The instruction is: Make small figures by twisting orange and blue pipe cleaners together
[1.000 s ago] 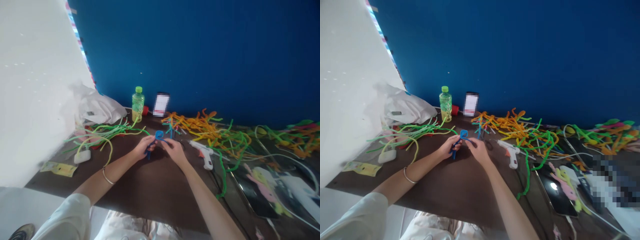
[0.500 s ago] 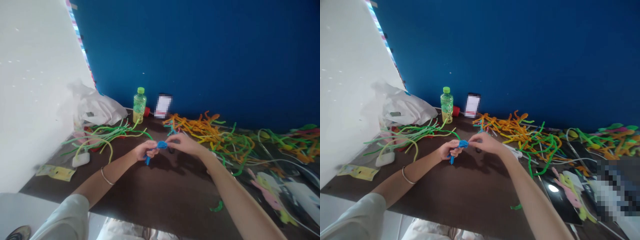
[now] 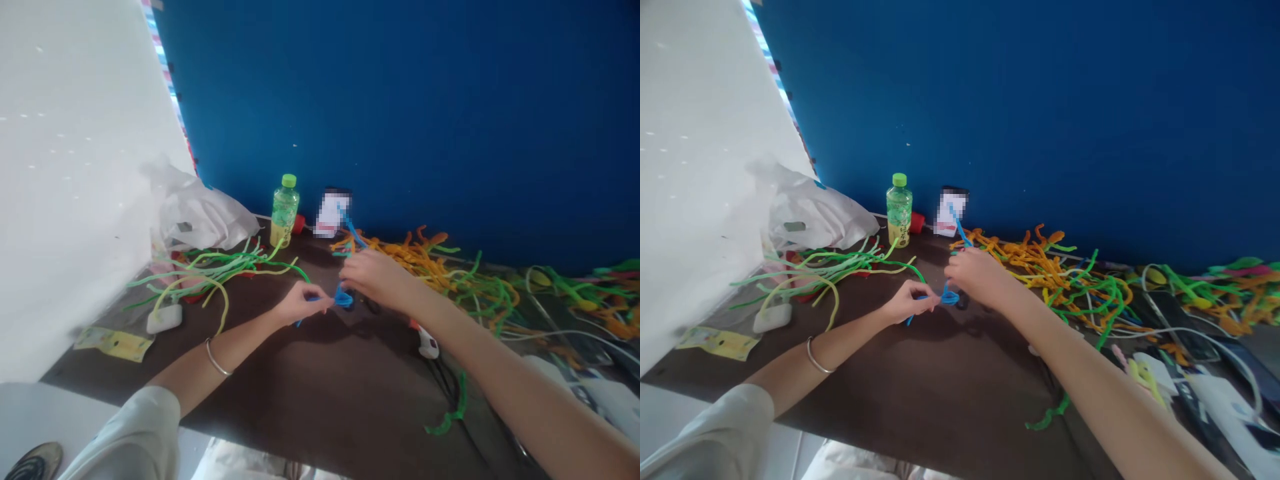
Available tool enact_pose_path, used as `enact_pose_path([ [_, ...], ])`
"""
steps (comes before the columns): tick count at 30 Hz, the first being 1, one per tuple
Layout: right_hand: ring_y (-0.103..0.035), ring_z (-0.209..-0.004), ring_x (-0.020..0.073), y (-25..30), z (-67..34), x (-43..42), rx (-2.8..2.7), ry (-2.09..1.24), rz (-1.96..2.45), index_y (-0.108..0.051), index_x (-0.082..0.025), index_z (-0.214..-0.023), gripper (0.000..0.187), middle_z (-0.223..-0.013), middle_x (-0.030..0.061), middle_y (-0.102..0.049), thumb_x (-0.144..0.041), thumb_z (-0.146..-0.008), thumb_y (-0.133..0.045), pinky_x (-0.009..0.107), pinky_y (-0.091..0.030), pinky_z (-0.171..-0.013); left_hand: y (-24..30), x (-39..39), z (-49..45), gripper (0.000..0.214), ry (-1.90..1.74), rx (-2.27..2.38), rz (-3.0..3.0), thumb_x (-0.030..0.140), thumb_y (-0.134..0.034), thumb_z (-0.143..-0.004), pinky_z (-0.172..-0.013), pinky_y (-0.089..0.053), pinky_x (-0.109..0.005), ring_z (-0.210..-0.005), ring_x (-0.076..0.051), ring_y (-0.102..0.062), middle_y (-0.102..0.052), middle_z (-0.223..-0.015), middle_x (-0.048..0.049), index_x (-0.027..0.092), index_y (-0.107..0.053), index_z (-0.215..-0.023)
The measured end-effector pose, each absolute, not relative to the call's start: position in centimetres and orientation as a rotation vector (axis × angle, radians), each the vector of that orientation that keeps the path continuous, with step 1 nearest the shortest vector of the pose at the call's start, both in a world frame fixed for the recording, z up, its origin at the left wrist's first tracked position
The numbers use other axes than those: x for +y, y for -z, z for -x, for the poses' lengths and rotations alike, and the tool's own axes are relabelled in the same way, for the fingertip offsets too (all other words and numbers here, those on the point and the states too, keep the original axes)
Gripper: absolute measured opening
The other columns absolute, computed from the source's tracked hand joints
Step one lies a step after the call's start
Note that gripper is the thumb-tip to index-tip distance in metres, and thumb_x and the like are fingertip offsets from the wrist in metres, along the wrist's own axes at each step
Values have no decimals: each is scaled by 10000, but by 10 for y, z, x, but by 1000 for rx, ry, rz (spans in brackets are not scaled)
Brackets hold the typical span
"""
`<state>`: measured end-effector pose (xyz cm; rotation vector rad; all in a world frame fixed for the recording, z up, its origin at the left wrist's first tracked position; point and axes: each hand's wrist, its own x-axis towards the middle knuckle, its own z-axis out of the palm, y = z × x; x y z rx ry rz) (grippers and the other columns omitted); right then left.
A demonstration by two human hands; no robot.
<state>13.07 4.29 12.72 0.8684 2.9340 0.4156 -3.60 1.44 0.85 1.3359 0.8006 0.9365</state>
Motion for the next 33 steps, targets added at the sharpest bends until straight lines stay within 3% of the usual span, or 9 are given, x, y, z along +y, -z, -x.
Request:
enact_pose_path([
  [8, -478, -603, 137, -119, -120, 25, 2921, -750, -904, -583, -154, -671, 148, -653, 50, -575, -90, -774, -499, 286, -230, -568, -14, 12, 36, 226, -1166, 1013, -1711, 311, -548, -734, -559, -380, -228, -540, -111, -501, -615, -573, -24, 151, -641, -603],
  [13, -487, -566, 122, -110, -117, 13, 2935, -701, -1100, -589, -157, -683, 197, -655, 43, -574, -178, -830, -459, 277, -207, -507, -9, 13, 35, 209, -1284, 1122, -1694, 303, -543, -740, -585, -385, -236, -568, -123, -515, -630, -621, -36, 152, -651, -644],
  [18, -541, -602, 126, -96, -116, 2, 3022, -423, -1389, -625, -168, -802, 269, -715, 48, -609, -266, -877, -386, 244, -287, -498, -7, 15, 36, 210, -1388, 1129, -1545, 327, -563, -728, -583, -380, -231, -567, -117, -502, -602, -598, -21, 153, -648, -648],
  [25, -606, -760, 163, -80, -120, -3, 3152, 73, -1653, -644, -207, -939, 241, -865, 50, -655, -218, -854, -418, 252, -443, -643, -2, 20, 35, 233, -1440, 1085, -1311, 360, -593, -708, -545, -369, -214, -549, -92, -480, -578, -587, -14, 139, -630, -644],
  [33, -605, -757, 159, -64, -126, 0, 3216, 403, -1692, -667, -237, -950, 278, -859, 37, -655, -164, -810, -438, 274, -480, -686, 1, 24, 32, 334, -1317, 840, -928, 434, -666, -630, -378, -205, -184, -366, -19, -317, -482, -468, 33, 112, -606, -691],
])
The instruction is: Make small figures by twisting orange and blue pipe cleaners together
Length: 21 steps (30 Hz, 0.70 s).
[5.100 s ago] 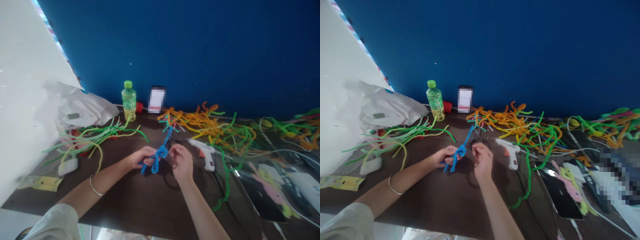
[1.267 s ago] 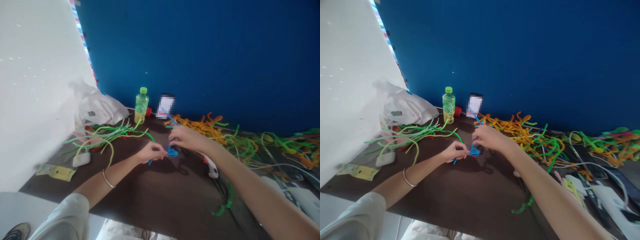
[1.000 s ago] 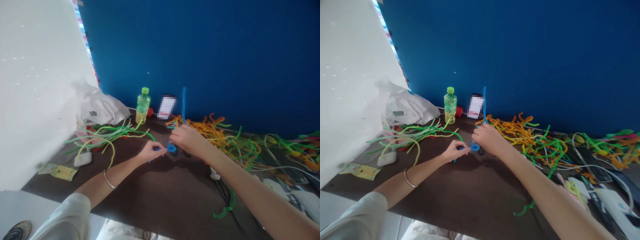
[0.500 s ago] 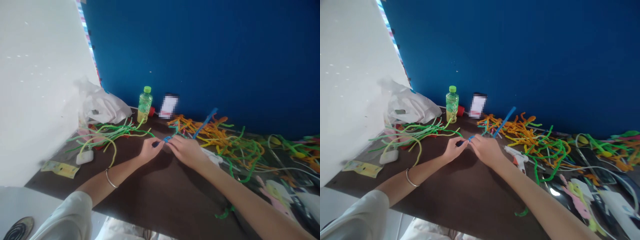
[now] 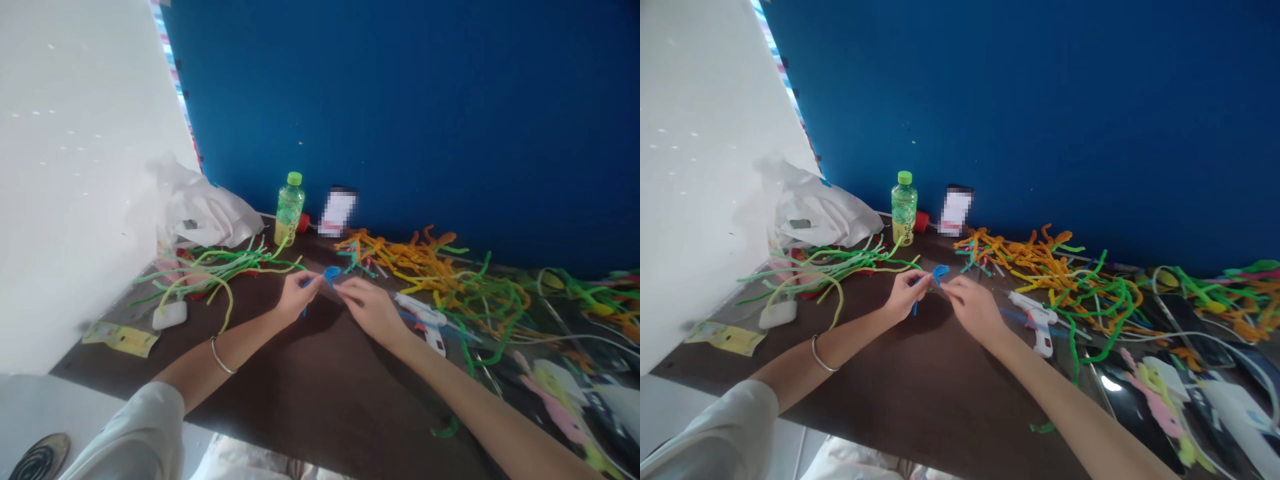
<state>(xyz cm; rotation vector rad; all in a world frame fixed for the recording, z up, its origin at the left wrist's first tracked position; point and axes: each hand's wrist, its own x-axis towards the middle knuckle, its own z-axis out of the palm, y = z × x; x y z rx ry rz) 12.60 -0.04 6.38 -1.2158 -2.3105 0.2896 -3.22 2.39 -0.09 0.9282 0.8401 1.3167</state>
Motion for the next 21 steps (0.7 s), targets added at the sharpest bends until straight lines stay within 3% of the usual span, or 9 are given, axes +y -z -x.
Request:
enact_pose_path([
  [8, -601, -831, 171, -62, -132, 3, -2466, -93, 1195, -647, -211, -998, 416, -940, 59, -634, -41, -729, -379, 277, -486, -713, 3, 26, 32, 318, -1286, 821, -895, 419, -673, -626, -386, -219, -187, -383, -23, -335, -537, -535, 11, 116, -605, -694],
  [12, -604, -858, 179, -62, -137, 1, -2570, 23, 1215, -632, -206, -1013, 443, -993, 62, -630, -13, -697, -389, 275, -489, -696, 0, 21, 34, 231, -1434, 1002, -1244, 373, -618, -698, -533, -366, -225, -539, -91, -479, -593, -621, -25, 144, -638, -710],
  [15, -604, -876, 176, -61, -139, -2, -2589, 65, 1177, -625, -210, -1010, 454, -998, 53, -633, -4, -688, -381, 267, -488, -693, -3, 15, 36, 169, -1510, 1057, -1532, 313, -575, -746, -656, -397, -251, -654, -125, -529, -622, -701, -44, 162, -651, -736],
  [21, -602, -889, 164, -61, -141, -6, -2581, 27, 1079, -623, -211, -999, 466, -982, 44, -637, 0, -677, -360, 262, -484, -723, -5, 12, 36, 163, -1522, 1055, -1699, 286, -535, -778, -655, -405, -247, -639, -126, -530, -617, -703, -47, 172, -651, -762],
])
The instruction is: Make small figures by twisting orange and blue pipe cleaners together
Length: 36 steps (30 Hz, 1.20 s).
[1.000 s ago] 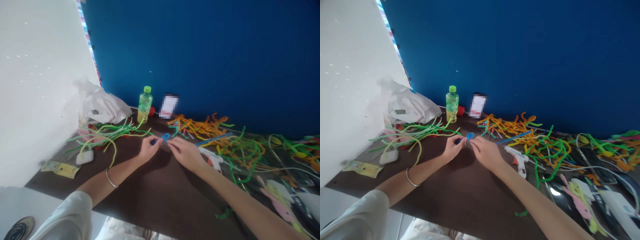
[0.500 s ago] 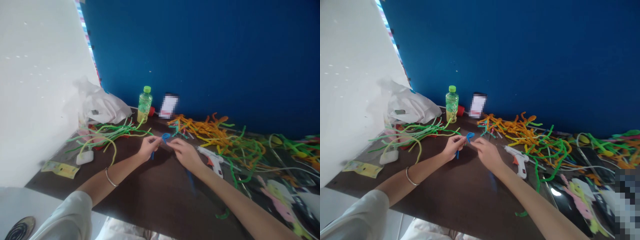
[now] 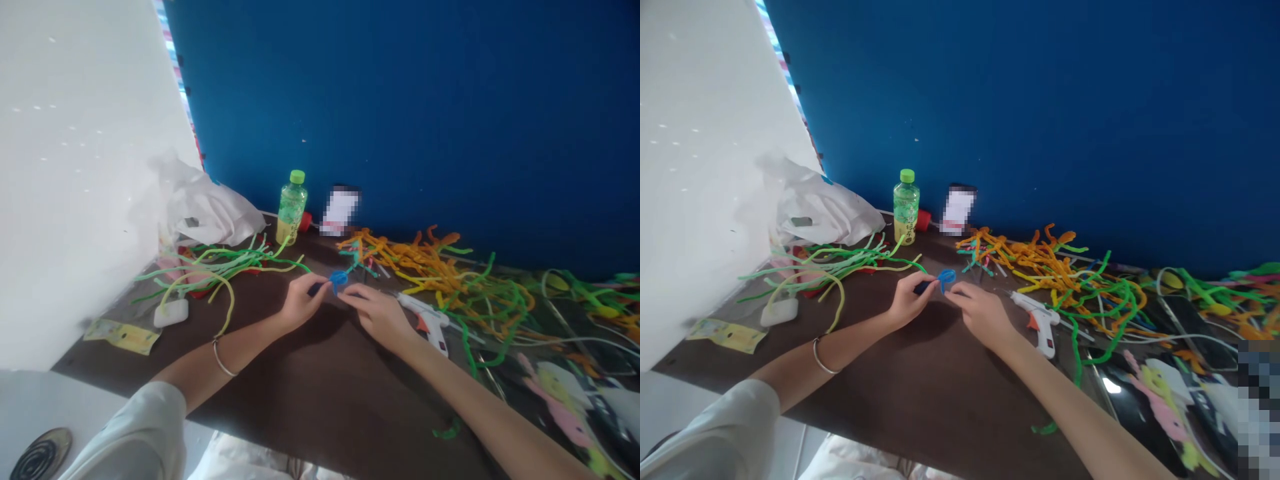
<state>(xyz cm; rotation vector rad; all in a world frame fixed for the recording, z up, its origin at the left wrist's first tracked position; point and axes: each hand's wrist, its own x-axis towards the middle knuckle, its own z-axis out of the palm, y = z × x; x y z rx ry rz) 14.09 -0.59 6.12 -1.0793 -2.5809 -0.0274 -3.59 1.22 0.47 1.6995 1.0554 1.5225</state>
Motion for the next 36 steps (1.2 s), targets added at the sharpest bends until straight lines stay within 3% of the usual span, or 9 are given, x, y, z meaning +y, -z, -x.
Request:
enact_pose_path([
  [9, -596, -900, 185, -59, -142, -6, -2616, 103, 1040, -625, -199, -1003, 458, -986, 56, -640, 2, -669, -384, 286, -492, -745, 1, 13, 34, 156, -1607, 1069, -1791, 267, -526, -791, -641, -433, -235, -644, -114, -554, -629, -716, -49, 148, -625, -773],
  [16, -604, -857, 142, -59, -138, -9, -2432, -262, 1010, -647, -229, -945, 408, -931, 30, -637, -26, -725, -370, 258, -488, -752, 5, 14, 34, 143, -1646, 1006, -1964, 229, -495, -807, -622, -425, -229, -629, -108, -541, -614, -688, -40, 160, -617, -780],
  [20, -600, -857, 143, -59, -141, -9, -2457, -298, 1006, -649, -224, -942, 405, -938, 31, -633, -27, -721, -373, 260, -482, -752, 3, 11, 34, 145, -1620, 985, -1961, 224, -491, -806, -640, -421, -235, -652, -114, -546, -623, -715, -52, 157, -619, -788],
  [29, -594, -896, 177, -58, -144, -8, -2534, -70, 1144, -611, -215, -1062, 461, -999, 57, -622, -29, -725, -359, 285, -485, -735, -4, 10, 30, 219, -1470, 1085, -1340, 351, -569, -738, -574, -387, -220, -583, -95, -501, -587, -650, -16, 137, -615, -726],
  [36, -608, -816, 148, -53, -136, 0, -2328, -346, 1213, -651, -217, -999, 348, -912, 35, -649, -120, -809, -375, 269, -481, -730, 0, 18, 29, 323, -1218, 761, -716, 388, -688, -621, -375, -178, -157, -379, 0, -275, -456, -514, 44, 105, -554, -703],
])
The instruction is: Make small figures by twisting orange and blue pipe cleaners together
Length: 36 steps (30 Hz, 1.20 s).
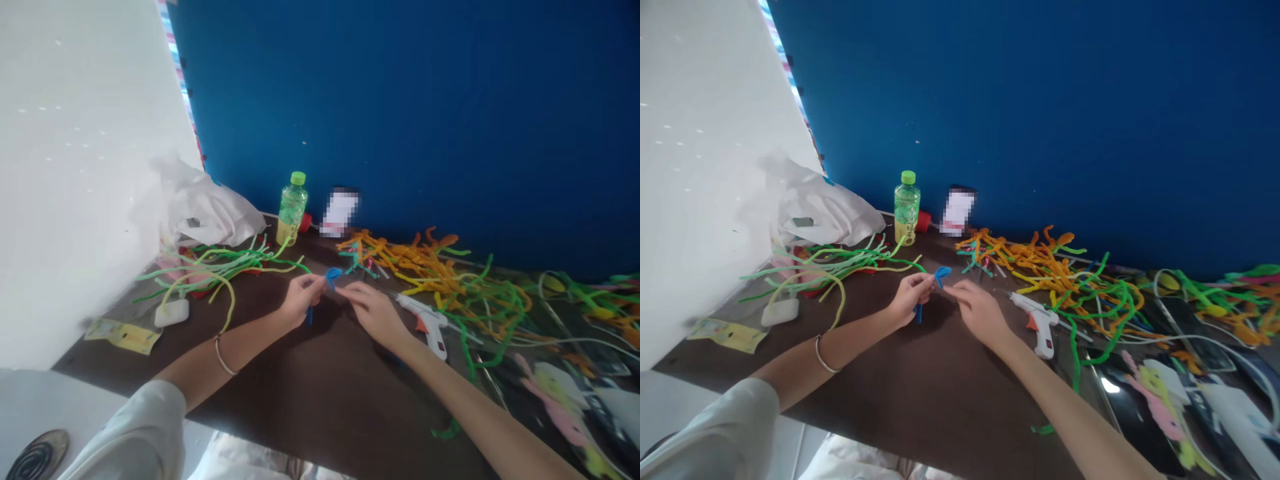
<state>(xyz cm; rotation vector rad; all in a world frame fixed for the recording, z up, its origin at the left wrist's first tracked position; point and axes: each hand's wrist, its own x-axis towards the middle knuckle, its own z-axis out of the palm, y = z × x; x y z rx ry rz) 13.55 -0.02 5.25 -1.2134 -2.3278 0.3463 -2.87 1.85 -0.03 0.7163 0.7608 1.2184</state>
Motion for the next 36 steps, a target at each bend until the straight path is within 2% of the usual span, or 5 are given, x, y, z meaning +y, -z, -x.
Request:
enact_pose_path([
  [9, -643, -804, 203, -61, -135, 10, -2068, -584, 1472, -695, -180, -881, 240, -871, 52, -702, -287, -787, -501, 311, -486, -763, -12, 23, 42, 121, -874, 427, -321, 134, -568, -737, -308, -145, -72, -364, 32, -207, -388, -556, 49, 97, -474, -671],
  [14, -641, -712, 187, -61, -140, 19, -2079, -781, 1466, -691, -186, -867, 248, -805, 33, -706, -348, -773, -529, 282, -493, -659, -11, 24, 46, 88, -759, 337, -275, 104, -462, -793, -302, -170, -54, -357, 28, -191, -352, -549, 47, 78, -508, -722],
  [18, -635, -682, 181, -68, -140, 24, -2103, -793, 1425, -680, -172, -802, 243, -767, 37, -698, -366, -764, -539, 278, -490, -637, -8, 24, 47, 116, -684, 326, -405, 120, -539, -738, -308, -150, -66, -360, 27, -179, -330, -528, 56, 102, -474, -644],
  [31, -587, -663, 150, -96, -142, 20, -2444, -283, 1406, -625, -211, -727, 150, -745, 6, -664, -261, -792, -499, 256, -413, -608, -8, 15, 31, 284, -793, 668, -942, 318, -722, -556, -357, -142, -177, -335, 4, -286, -475, -458, 38, 111, -528, -555],
  [36, -587, -698, 158, -95, -139, 12, -2528, -20, 1296, -611, -205, -745, 174, -756, 19, -660, -236, -829, -462, 266, -387, -633, -5, 12, 27, 310, -915, 834, -1055, 389, -694, -577, -369, -189, -182, -364, -14, -336, -496, -491, 33, 117, -544, -584],
])
